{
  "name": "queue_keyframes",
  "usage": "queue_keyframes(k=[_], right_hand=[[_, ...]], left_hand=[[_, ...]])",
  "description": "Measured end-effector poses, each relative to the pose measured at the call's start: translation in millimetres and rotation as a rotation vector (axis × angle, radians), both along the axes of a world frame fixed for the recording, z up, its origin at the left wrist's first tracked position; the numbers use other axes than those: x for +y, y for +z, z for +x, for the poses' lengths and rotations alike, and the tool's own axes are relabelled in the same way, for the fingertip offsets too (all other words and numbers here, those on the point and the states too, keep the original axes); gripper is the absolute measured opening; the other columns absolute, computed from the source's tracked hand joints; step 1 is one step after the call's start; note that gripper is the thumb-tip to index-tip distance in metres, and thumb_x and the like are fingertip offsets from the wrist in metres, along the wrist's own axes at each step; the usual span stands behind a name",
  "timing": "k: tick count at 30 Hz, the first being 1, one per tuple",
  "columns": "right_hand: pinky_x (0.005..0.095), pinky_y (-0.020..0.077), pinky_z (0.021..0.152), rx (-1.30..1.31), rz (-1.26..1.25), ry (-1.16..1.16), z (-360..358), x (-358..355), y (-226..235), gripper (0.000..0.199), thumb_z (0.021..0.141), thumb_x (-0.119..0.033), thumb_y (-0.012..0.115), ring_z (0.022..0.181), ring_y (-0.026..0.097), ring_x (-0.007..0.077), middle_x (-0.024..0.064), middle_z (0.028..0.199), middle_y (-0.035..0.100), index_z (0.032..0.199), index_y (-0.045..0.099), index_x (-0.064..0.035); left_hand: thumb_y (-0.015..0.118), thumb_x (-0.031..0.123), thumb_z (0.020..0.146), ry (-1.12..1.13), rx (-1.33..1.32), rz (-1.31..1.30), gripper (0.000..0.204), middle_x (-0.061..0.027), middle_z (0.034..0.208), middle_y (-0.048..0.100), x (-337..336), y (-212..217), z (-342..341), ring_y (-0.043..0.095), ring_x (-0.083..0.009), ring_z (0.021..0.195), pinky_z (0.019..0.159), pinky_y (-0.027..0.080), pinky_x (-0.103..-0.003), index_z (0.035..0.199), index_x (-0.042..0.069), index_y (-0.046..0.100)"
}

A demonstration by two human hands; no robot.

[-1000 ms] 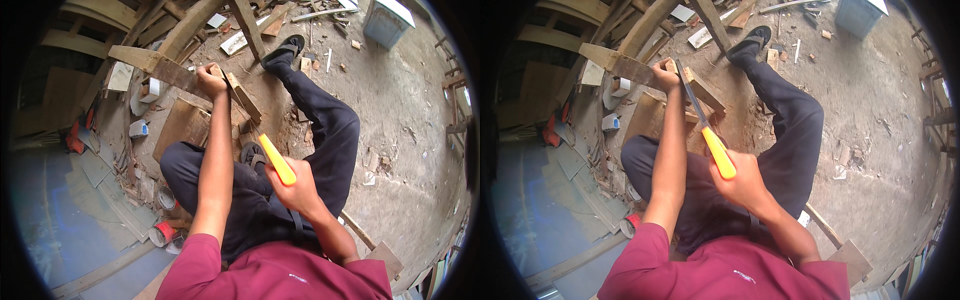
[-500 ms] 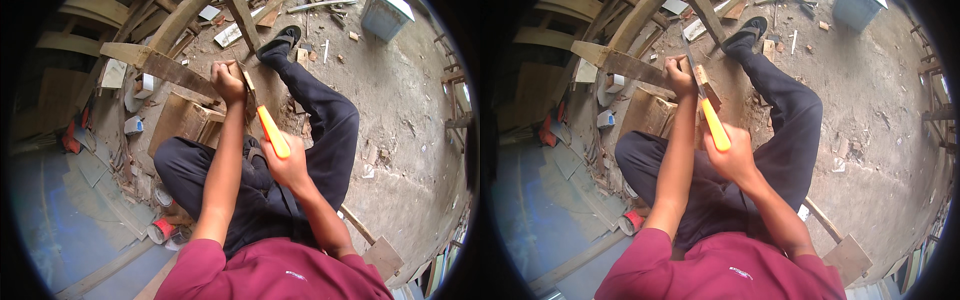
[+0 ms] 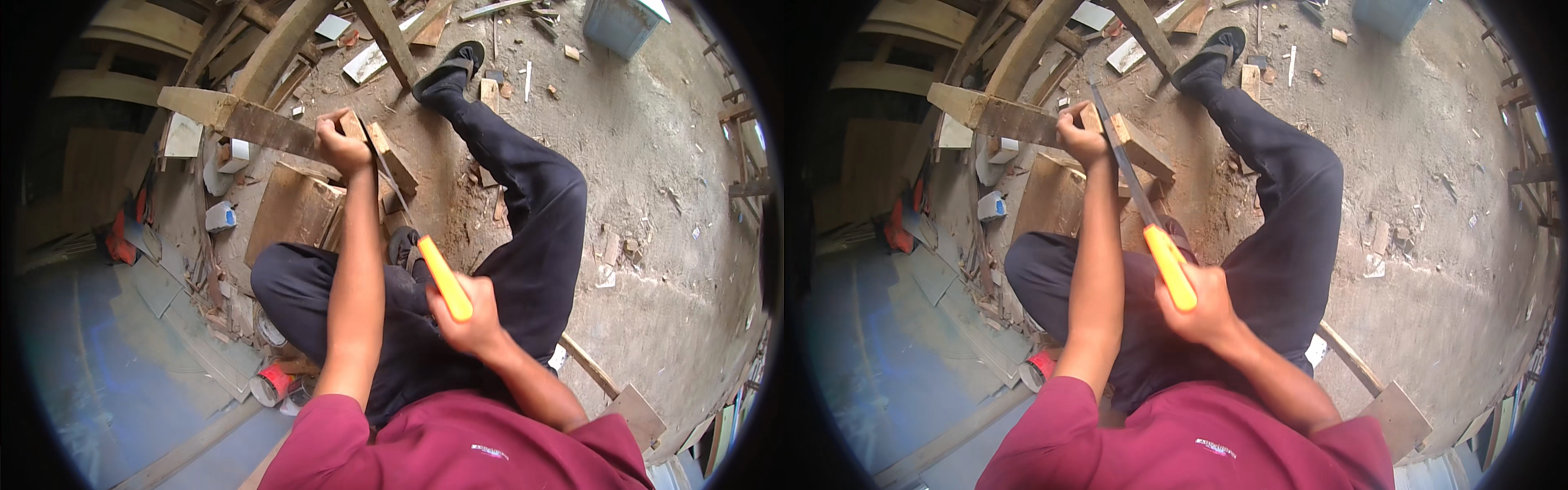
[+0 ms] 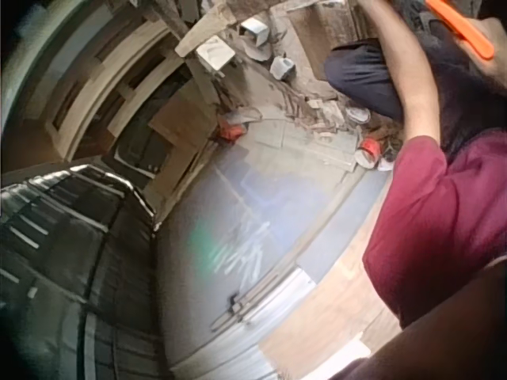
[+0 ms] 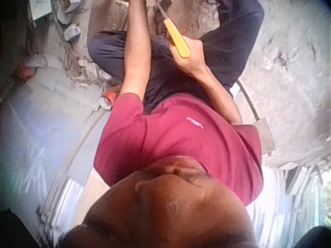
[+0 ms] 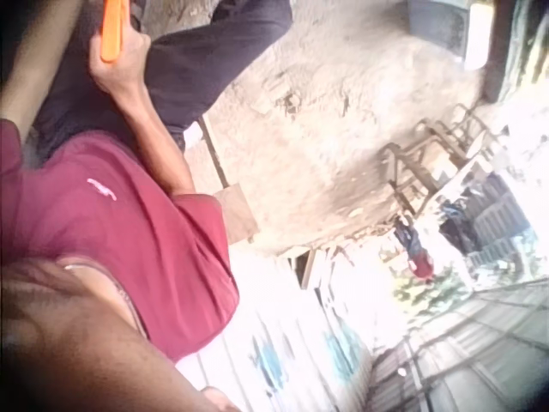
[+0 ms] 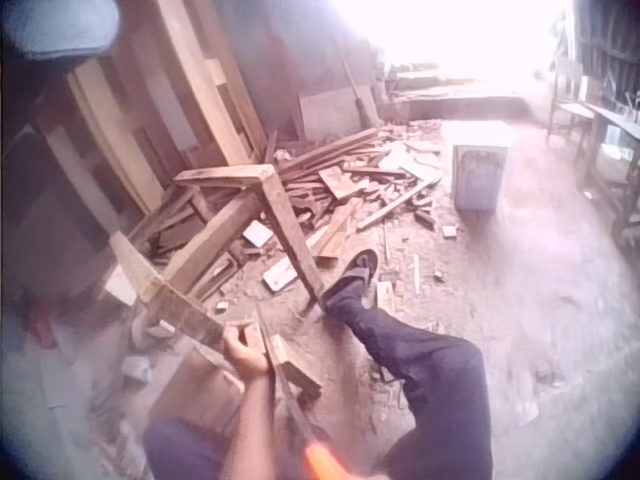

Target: The person sits on the floor and uses a hand saw to cut a small wooden block placed on a larger wooden frame. After sawing, the person lifts the frame and adjusts its position.

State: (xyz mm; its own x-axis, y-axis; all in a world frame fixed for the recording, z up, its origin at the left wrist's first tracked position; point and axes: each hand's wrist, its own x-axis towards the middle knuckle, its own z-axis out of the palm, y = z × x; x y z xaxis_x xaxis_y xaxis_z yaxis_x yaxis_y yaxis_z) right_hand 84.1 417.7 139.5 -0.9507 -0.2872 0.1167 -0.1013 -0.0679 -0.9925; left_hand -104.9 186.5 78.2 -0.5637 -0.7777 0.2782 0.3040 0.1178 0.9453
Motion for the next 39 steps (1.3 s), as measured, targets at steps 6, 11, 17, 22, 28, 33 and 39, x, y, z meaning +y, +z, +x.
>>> queue_keyframes(k=[6, 11, 17, 22, 28, 33, 39], right_hand=[[0.0294, 0.043, 0.048, -0.094, 0.009, 0.09, -12, -8, 5, 0.006, 0.08, -0.001, 0.063, 0.046, 0.052, 0.013, 0.0068, 0.055, 0.054, 0.077, 0.061, 0.0022], [0.0314, 0.0441, 0.048, 0.043, 0.023, 0.096, -4, 3, 12, 0.003, 0.08, -0.001, 0.062, 0.045, 0.056, 0.0199, 0.0099, 0.057, 0.056, 0.079, 0.062, 0.0017], [0.0305, 0.0426, 0.049, -0.103, 0.034, 0.002, -39, -20, 2, 0.007, 0.081, -0.002, 0.062, 0.047, 0.051, 0.0132, 0.0071, 0.055, 0.054, 0.076, 0.061, 0.0023], [0.0301, 0.0415, 0.048, -0.011, -0.008, -0.038, -18, -5, -1, 0.008, 0.082, -0.003, 0.063, 0.049, 0.052, 0.0124, 0.006, 0.055, 0.053, 0.075, 0.06, 0.0018], [0.0304, 0.0397, 0.049, 0.063, -0.017, -0.068, -30, -9, -7, 0.014, 0.085, -0.005, 0.061, 0.049, 0.047, 0.0091, 0.0032, 0.056, 0.052, 0.073, 0.057, 0.0002], [0.029, 0.0376, 0.047, -0.077, -0.043, -0.076, -43, -16, -10, 0.015, 0.085, -0.003, 0.062, 0.048, 0.044, 0.0104, 0.0036, 0.055, 0.049, 0.072, 0.056, 0.001], [0.0304, 0.0374, 0.046, -0.102, -0.087, -0.013, 7, -2, -11, 0.015, 0.084, 0.0, 0.06, 0.046, 0.051, 0.0147, 0.0046, 0.055, 0.053, 0.069, 0.057, -0.0006]], left_hand=[[0.035, 0.024, 0.089, 0.18, 0.027, 0.027, 0.041, -0.0109, 0.078, 0.064, -28, 9, -8, 0.061, -0.0228, 0.073, 0.073, 0.049, -0.036, 0.075, 0.0, 0.065], [0.035, 0.024, 0.089, 0.164, 0.016, 0.049, 0.041, -0.0117, 0.08, 0.064, -43, 3, -5, 0.06, -0.0221, 0.074, 0.074, 0.049, -0.035, 0.076, 0.0, 0.066], [0.036, 0.023, 0.088, 0.077, -0.051, -0.307, 0.041, -0.0122, 0.078, 0.064, 15, 0, 8, 0.059, -0.0228, 0.073, 0.072, 0.047, -0.036, 0.077, -0.002, 0.066], [0.036, 0.023, 0.087, 0.006, -0.062, -0.197, 0.04, -0.0112, 0.074, 0.063, 28, 10, 8, 0.059, -0.0223, 0.07, 0.071, 0.047, -0.036, 0.078, -0.002, 0.066], [0.036, 0.022, 0.087, 0.023, -0.017, -0.283, 0.038, -0.0122, 0.077, 0.063, 24, 4, 4, 0.058, -0.0233, 0.072, 0.072, 0.045, -0.034, 0.076, -0.003, 0.064], [0.035, 0.023, 0.086, -0.02, -0.046, -0.299, 0.04, -0.0135, 0.078, 0.062, 46, 6, 20, 0.056, -0.0223, 0.076, 0.077, 0.044, -0.035, 0.078, -0.003, 0.063], [0.033, 0.025, 0.087, 0.037, -0.028, -0.205, 0.041, -0.0118, 0.076, 0.063, 14, 8, 14, 0.057, -0.0229, 0.071, 0.072, 0.046, -0.036, 0.078, -0.002, 0.063]])
